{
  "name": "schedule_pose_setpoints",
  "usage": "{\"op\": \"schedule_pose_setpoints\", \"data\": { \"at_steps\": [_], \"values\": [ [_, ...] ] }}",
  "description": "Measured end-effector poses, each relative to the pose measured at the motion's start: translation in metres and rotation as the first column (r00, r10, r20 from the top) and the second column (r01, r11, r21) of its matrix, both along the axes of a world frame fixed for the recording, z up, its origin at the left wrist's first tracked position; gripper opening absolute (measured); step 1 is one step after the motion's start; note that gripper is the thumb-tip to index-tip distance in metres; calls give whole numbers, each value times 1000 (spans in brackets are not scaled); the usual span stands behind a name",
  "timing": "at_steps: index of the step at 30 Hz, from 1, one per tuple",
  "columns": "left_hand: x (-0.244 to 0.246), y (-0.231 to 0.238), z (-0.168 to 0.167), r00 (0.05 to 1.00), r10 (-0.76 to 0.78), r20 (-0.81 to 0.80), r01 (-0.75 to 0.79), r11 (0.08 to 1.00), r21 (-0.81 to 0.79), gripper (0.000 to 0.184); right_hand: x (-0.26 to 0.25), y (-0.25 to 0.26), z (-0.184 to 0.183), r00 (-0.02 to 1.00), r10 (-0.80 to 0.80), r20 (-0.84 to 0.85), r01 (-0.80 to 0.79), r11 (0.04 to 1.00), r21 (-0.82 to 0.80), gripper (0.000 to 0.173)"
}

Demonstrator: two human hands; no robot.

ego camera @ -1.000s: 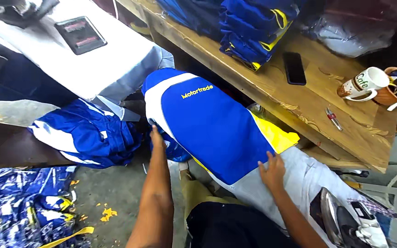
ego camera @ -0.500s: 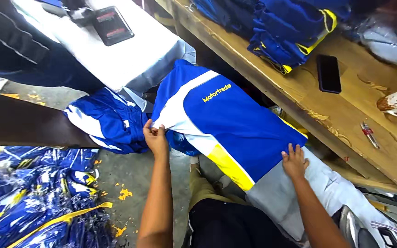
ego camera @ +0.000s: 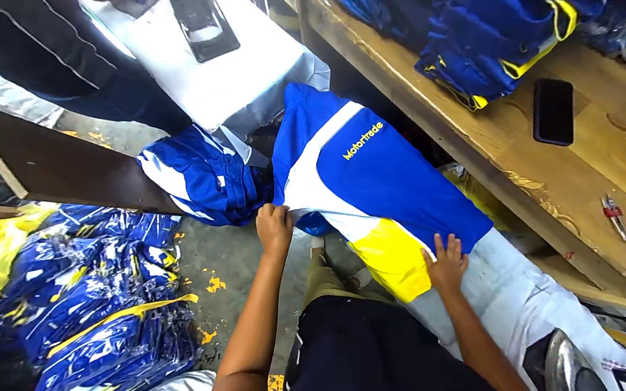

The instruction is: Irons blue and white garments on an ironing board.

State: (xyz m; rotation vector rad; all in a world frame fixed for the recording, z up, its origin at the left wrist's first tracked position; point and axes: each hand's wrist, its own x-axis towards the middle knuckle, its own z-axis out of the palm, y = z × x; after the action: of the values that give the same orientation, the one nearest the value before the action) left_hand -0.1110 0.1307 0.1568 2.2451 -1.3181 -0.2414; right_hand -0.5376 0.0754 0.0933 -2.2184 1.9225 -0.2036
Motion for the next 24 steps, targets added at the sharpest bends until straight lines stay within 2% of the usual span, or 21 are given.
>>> {"op": "schedule_pose_setpoints", "data": {
  "at_steps": [2, 4, 6, 8, 10, 11, 13, 15, 17, 19, 21, 24],
  "values": [
    [-7, -6, 12, 988, -148, 55, 149, 988, -28, 15, -35, -31, 11, 995, -101, -21, 102, 993, 64, 70],
    [-33, -13, 27, 950, -312, 25, 312, 950, -1, 19, -52, -56, 28, 978, -204, -50, 209, 970, 125, 69],
    [-60, -19, 37, 893, -446, -59, 448, 894, 32, 22, -48, -73, 49, 943, -328, -58, 333, 926, 179, 69],
    [-71, -28, 44, 844, -497, -202, 526, 840, 132, 28, -30, -78, 70, 885, -462, -57, 464, 865, 192, 69],
    [-61, -38, 45, 836, -424, -349, 514, 828, 225, 33, -4, -69, 85, 841, -542, -15, 535, 826, 175, 67],
    [-52, -42, 41, 849, -370, -378, 471, 855, 219, 32, 10, -57, 89, 840, -541, 30, 531, 833, 154, 66],
    [-25, -50, 30, 878, -248, -409, 344, 922, 180, 33, 37, -28, 87, 863, -496, 90, 483, 865, 136, 65],
    [6, -61, 14, 885, -96, -456, 199, 963, 184, 44, 57, 5, 75, 888, -450, 93, 433, 887, 162, 65],
    [34, -75, -1, 835, 70, -546, 57, 976, 212, 58, 71, 35, 57, 899, -430, 83, 406, 889, 212, 65],
    [52, -91, -12, 750, 191, -633, -10, 961, 277, 67, 77, 59, 35, 906, -419, 62, 397, 890, 222, 65],
    [60, -108, -22, 674, 247, -696, -28, 950, 310, 58, 76, 71, 12, 925, -379, 41, 371, 920, 124, 66],
    [68, -125, -33, 586, 266, -766, -61, 956, 286, 41, 74, 64, 2, 934, -358, 13, 357, 932, 62, 67]
  ]
}}
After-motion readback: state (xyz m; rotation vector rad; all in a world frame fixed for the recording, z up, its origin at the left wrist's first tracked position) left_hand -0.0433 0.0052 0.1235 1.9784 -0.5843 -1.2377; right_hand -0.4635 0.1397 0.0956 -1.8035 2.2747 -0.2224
